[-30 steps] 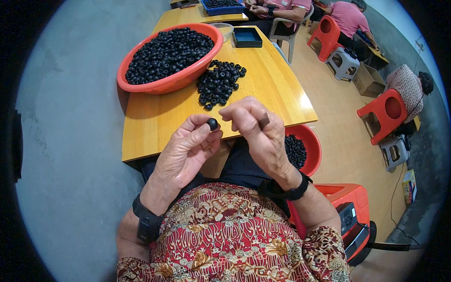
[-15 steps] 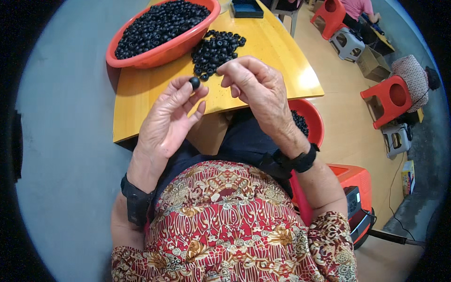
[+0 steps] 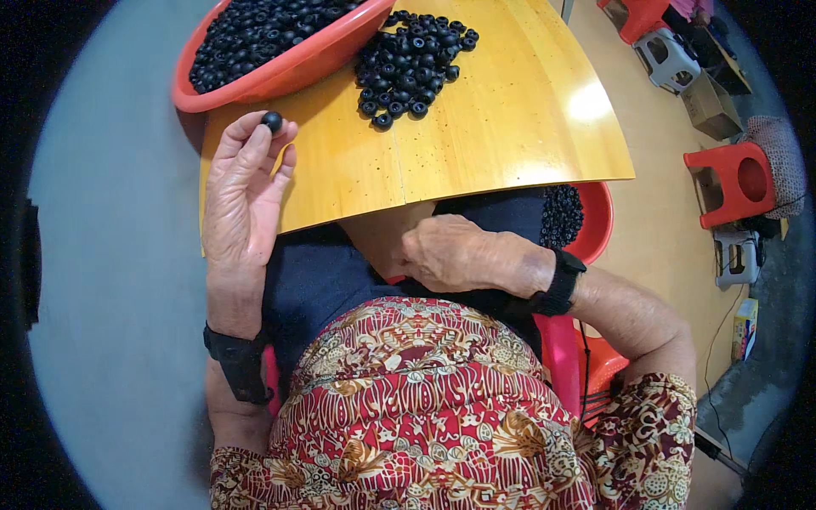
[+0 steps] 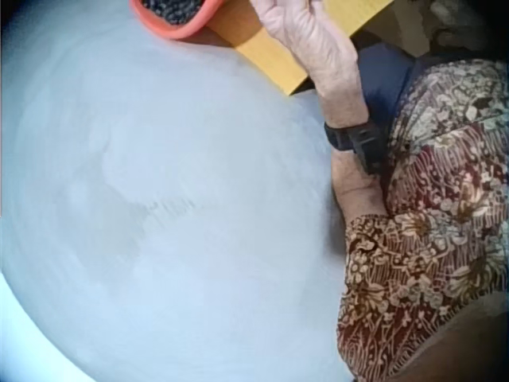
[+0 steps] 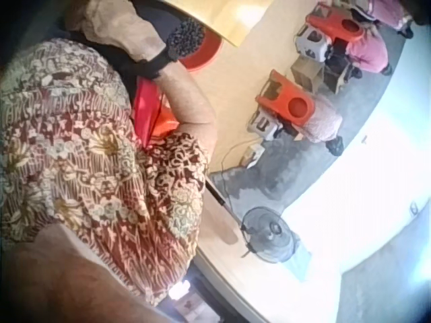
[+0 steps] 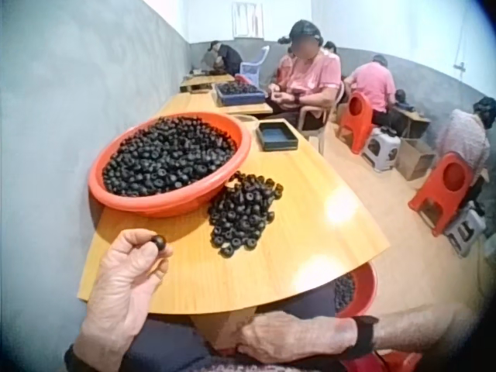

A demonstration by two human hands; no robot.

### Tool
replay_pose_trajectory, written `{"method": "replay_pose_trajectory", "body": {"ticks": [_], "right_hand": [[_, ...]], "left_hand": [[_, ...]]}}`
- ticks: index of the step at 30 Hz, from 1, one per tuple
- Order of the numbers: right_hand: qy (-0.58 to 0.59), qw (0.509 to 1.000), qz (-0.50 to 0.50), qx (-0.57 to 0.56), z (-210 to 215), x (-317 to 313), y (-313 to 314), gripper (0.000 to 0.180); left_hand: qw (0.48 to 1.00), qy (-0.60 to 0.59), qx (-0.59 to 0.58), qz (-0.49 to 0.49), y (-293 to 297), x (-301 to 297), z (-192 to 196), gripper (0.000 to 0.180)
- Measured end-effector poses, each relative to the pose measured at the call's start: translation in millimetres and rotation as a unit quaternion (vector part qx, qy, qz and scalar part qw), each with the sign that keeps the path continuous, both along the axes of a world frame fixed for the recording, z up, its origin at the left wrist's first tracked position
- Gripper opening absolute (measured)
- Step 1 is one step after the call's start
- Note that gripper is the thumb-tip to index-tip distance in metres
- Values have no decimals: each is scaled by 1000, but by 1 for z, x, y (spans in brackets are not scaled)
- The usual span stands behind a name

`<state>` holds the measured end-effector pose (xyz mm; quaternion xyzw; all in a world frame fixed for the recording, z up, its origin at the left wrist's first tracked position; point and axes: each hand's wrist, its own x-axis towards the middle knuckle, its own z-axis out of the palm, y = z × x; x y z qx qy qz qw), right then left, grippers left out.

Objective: Manually trimming or cleaning small black rubber components using a small utility blade.

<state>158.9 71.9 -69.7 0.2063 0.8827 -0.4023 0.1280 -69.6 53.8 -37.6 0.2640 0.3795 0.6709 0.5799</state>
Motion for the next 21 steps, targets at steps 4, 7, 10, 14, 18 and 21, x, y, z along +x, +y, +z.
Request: {"method": "replay_pose_trajectory", "body": {"ticks": [4, 7, 10, 14, 18, 21], "right_hand": [[1, 996, 40, 80, -12, -15, 4, 16], [-64, 991, 2, 118, -10, -31, -17, 13], [-61, 995, 68, 49, -32, -28, -28, 18], [91, 887, 189, 411, -16, -27, -21, 26], [92, 964, 163, 187, -7, -28, -38, 22], [123, 976, 134, 123, 23, -26, -37, 15]], "left_hand": [[999, 17, -29, 16, 2, -6, -11, 17], [998, 58, -25, 17, -6, -7, -13, 17], [993, 110, -21, 27, -15, -7, -10, 16], [991, 124, -21, 42, -14, -9, -9, 16], [983, 170, -49, 53, -12, -8, -11, 20], [976, 207, -70, 24, -17, -7, -4, 17]]}}
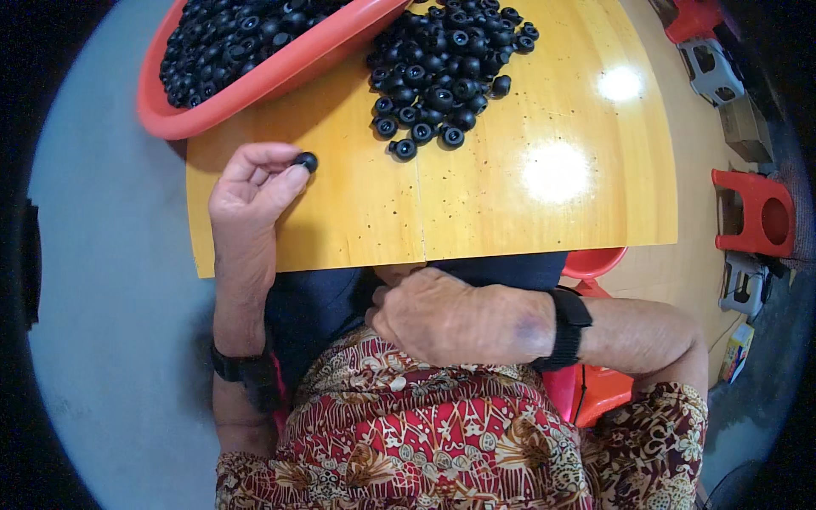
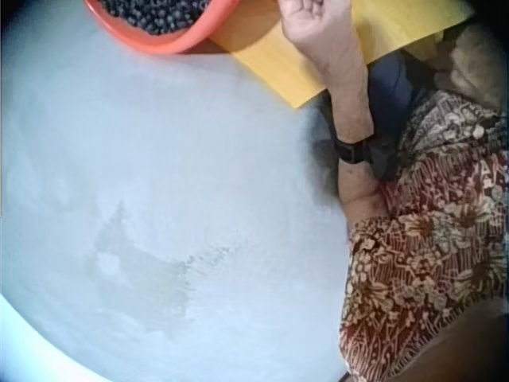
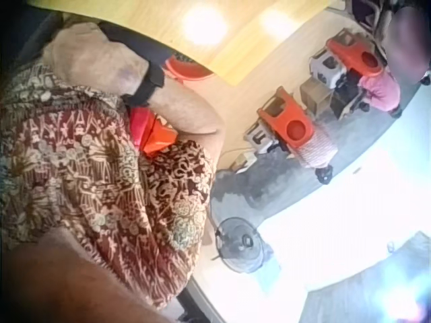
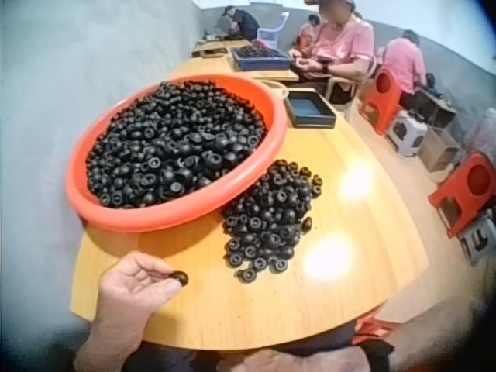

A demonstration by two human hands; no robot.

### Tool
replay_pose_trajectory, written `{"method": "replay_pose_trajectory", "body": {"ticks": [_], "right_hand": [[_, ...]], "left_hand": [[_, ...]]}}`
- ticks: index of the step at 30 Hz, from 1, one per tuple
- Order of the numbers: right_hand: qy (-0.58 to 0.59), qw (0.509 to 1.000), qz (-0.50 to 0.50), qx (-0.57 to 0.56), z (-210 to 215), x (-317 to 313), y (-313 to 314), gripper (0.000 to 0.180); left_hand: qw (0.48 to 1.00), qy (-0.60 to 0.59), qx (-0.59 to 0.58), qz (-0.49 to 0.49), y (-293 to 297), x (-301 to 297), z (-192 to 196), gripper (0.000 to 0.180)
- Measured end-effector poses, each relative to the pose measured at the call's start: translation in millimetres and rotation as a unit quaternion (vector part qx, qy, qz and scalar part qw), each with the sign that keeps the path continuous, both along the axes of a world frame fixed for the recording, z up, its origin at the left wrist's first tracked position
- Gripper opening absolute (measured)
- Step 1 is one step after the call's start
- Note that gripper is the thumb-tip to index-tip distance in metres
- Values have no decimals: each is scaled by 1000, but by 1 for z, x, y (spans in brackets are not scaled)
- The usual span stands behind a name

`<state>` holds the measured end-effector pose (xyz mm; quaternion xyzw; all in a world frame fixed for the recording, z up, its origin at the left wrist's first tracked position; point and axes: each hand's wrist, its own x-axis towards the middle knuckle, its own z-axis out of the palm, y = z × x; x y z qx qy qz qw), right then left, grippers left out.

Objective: Manually trimming or cleaning small black rubber components using a small utility blade.

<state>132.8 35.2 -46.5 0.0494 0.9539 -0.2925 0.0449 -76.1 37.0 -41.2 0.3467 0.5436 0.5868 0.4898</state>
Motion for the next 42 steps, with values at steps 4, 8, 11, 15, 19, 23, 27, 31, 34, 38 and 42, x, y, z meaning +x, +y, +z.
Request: {"method": "replay_pose_trajectory", "body": {"ticks": [4, 8, 11, 15, 19, 23, 27, 31, 34, 38, 42], "right_hand": [[-40, 995, -27, -83, 13, -1, 18, 13], [0, 993, -19, -115, 19, -1, 21, 18], [-3, 990, -29, -141, 14, 2, 24, 16], [29, 988, -52, -145, 20, 4, 23, 14], [16, 979, -39, -198, 22, 5, 23, 13], [-15, 971, -48, -235, 28, 10, 35, 14], [-42, 961, -27, -270, 29, 6, 33, 18], [-65, 953, -1, -295, 35, -24, 35, 27], [-47, 948, -26, -312, 39, -21, 38, 27], [-96, 942, -47, -320, 50, -3, 43, 27], [-76, 948, -58, -304, 48, -6, 45, 27]], "left_hand": [[982, 183, -20, -44, 9, 1, 3, 12], [954, 299, -8, -30, 13, -4, -7, 13], [931, 365, 19, -16, 17, 0, -5, 15], [909, 413, 59, 27, 15, -6, -14, 15], [966, 252, 20, 45, 2, -16, -5, 13], [999, 29, -25, -2, -12, -24, 9, 10], [985, 32, -103, -135, -53, -42, 32, 6], [967, 3, -178, -185, -85, -68, 34, 8], [959, 64, -177, -214, -100, -68, 14, 11], [879, 385, -177, -218, -114, -51, -11, 15], [922, 263, -234, -160, -108, -60, -19, 19]]}}
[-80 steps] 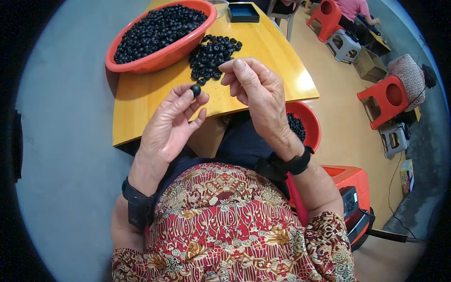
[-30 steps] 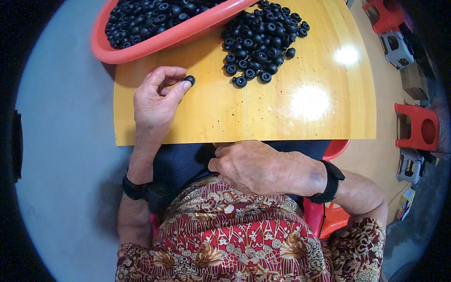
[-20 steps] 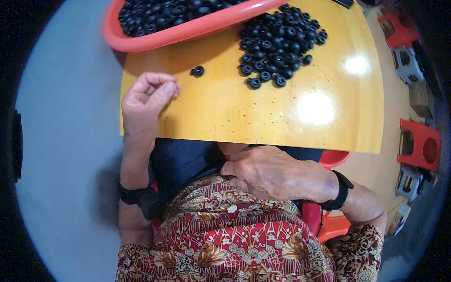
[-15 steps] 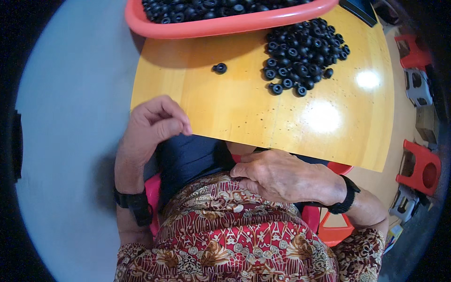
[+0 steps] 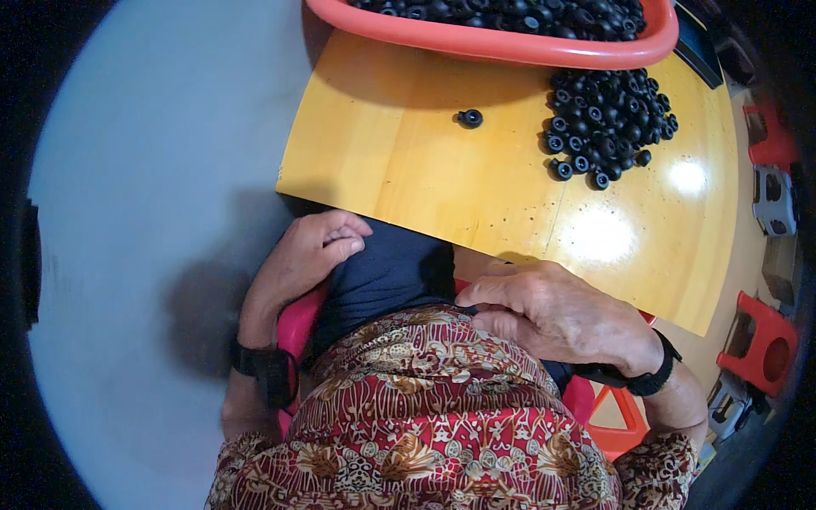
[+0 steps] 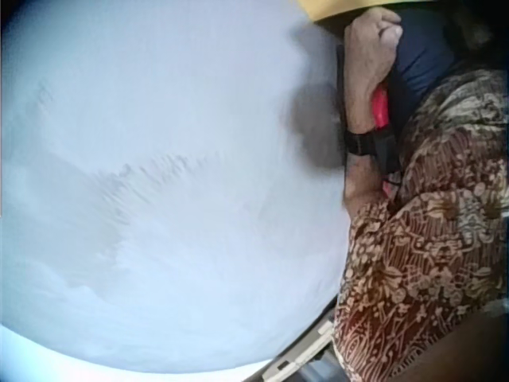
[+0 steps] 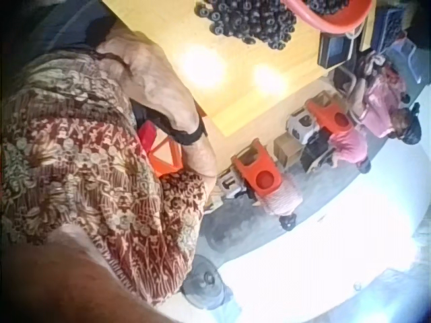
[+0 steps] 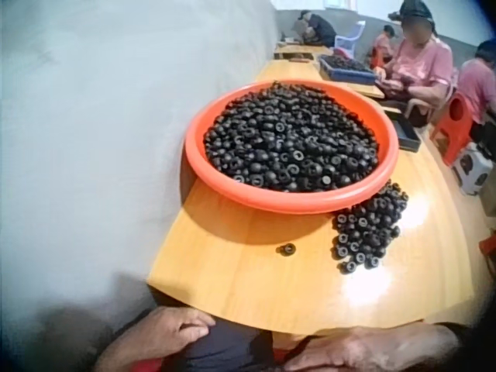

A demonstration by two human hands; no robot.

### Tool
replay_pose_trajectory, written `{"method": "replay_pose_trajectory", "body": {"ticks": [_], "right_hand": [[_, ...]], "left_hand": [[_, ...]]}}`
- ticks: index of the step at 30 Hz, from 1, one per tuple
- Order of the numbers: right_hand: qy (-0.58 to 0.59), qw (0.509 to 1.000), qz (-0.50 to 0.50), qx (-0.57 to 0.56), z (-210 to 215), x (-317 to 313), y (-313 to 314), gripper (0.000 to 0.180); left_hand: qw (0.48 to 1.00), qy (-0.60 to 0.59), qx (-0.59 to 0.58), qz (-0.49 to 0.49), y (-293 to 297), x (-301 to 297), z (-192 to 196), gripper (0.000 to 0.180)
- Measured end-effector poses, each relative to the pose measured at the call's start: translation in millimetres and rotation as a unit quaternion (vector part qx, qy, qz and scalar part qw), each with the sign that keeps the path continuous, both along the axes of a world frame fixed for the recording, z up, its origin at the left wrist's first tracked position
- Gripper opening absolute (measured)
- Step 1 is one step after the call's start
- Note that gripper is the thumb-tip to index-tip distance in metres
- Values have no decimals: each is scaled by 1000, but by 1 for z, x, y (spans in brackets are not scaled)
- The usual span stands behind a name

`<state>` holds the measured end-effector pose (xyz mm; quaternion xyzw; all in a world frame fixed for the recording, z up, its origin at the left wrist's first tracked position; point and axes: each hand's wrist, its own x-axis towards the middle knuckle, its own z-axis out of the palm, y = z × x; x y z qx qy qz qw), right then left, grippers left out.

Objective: Manually trimming or cleaning small black rubber components using a small utility blade.

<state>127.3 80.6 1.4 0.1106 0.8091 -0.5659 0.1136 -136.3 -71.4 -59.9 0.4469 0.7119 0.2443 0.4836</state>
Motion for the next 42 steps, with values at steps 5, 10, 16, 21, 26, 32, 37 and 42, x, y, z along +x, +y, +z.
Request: {"method": "replay_pose_trajectory", "body": {"ticks": [5, 10, 16, 21, 26, 32, 37, 42], "right_hand": [[13, 1000, -2, -2, 1, -5, 1, 27], [53, 998, 15, 9, 0, -5, -2, 26], [22, 999, 26, -14, 2, -4, -3, 26], [20, 999, -24, -7, 9, -4, -2, 25], [-37, 997, -50, -48, 8, -7, 2, 28], [-196, 966, -124, -118, 13, -13, 2, 19], [-257, 944, -153, -138, 22, -19, 3, 23], [-280, 938, -158, -132, 24, -26, 4, 24]], "left_hand": [[998, 28, 26, 59, -6, -23, -41, 27], [988, 141, 54, -25, 17, -31, -64, 39], [989, 87, 113, 32, 11, -37, -103, 39], [992, 87, 85, 37, -35, -42, -113, 39], [994, 77, 56, 61, -89, -41, -120, 39], [994, 67, 17, 81, -151, -32, -120, 39], [994, 61, -11, 86, -197, -29, -119, 39], [994, 57, -35, 82, -229, -26, -108, 39]]}}
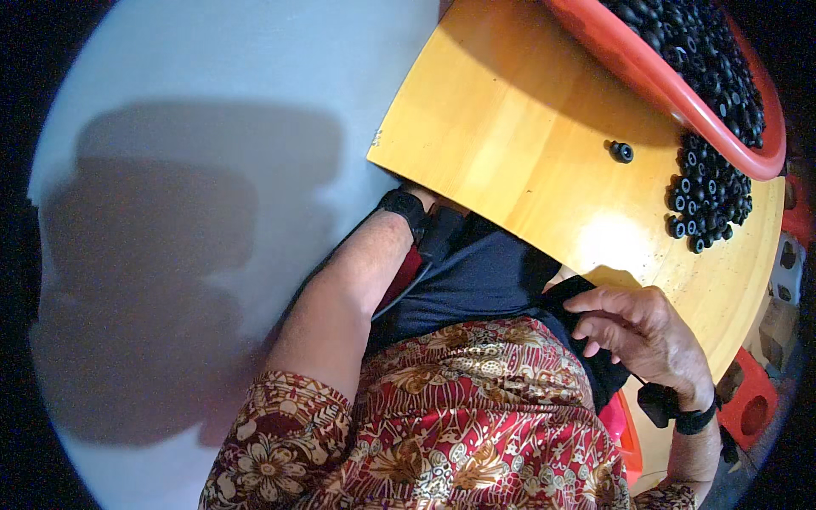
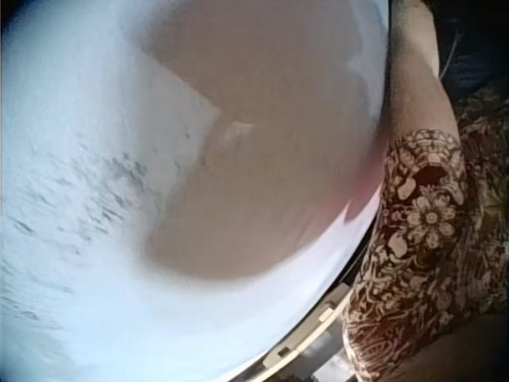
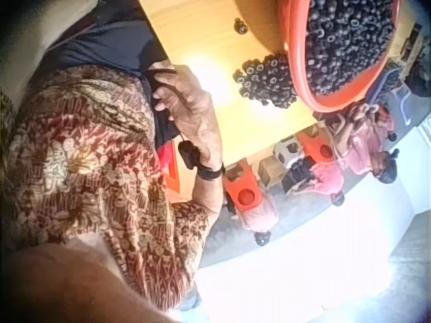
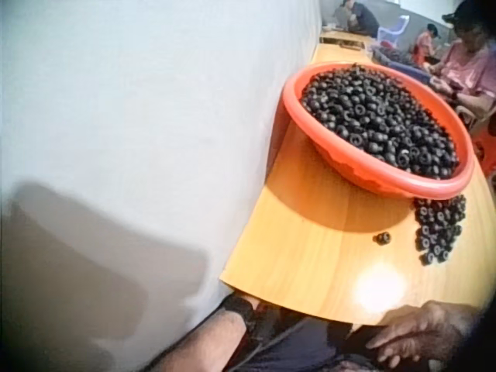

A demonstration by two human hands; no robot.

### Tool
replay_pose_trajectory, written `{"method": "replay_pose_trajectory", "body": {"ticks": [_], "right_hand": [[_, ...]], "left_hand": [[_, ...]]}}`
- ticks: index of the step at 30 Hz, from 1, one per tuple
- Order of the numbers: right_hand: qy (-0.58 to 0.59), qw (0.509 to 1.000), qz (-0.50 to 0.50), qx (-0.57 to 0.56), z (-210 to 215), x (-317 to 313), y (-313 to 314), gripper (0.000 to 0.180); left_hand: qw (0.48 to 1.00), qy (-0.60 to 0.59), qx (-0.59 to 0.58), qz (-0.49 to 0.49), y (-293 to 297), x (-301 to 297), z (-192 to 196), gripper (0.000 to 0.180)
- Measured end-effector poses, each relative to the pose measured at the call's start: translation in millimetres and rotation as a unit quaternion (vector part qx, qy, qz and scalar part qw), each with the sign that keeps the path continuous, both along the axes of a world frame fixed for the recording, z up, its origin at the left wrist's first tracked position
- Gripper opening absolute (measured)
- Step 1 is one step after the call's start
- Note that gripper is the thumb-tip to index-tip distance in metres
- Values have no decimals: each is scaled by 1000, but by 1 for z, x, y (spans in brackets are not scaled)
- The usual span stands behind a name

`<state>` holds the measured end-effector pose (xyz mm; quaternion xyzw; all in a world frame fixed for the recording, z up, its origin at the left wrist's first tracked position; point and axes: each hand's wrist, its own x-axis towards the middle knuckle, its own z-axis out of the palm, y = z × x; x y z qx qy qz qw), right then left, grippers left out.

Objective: Manually trimming or cleaning small black rubber components using a small utility blade.

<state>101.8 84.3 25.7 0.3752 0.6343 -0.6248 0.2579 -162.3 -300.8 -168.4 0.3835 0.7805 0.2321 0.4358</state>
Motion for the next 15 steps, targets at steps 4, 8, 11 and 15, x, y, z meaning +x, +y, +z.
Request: {"method": "replay_pose_trajectory", "body": {"ticks": [4, 8, 11, 15], "right_hand": [[68, 998, 15, 7, -1, 3, -5, 21], [155, 986, 40, 40, -1, 10, -4, 24], [194, 977, 79, 40, 4, 5, 3, 25], [231, 970, 57, 40, -7, 20, -2, 26]], "left_hand": [[1000, -4, 8, -18, 10, -9, 1, 39], [995, -13, 51, -83, 72, -37, -10, 39], [984, -21, 92, -150, 141, -59, -19, 39], [947, -49, 186, -257, 277, -53, -47, 39]]}}
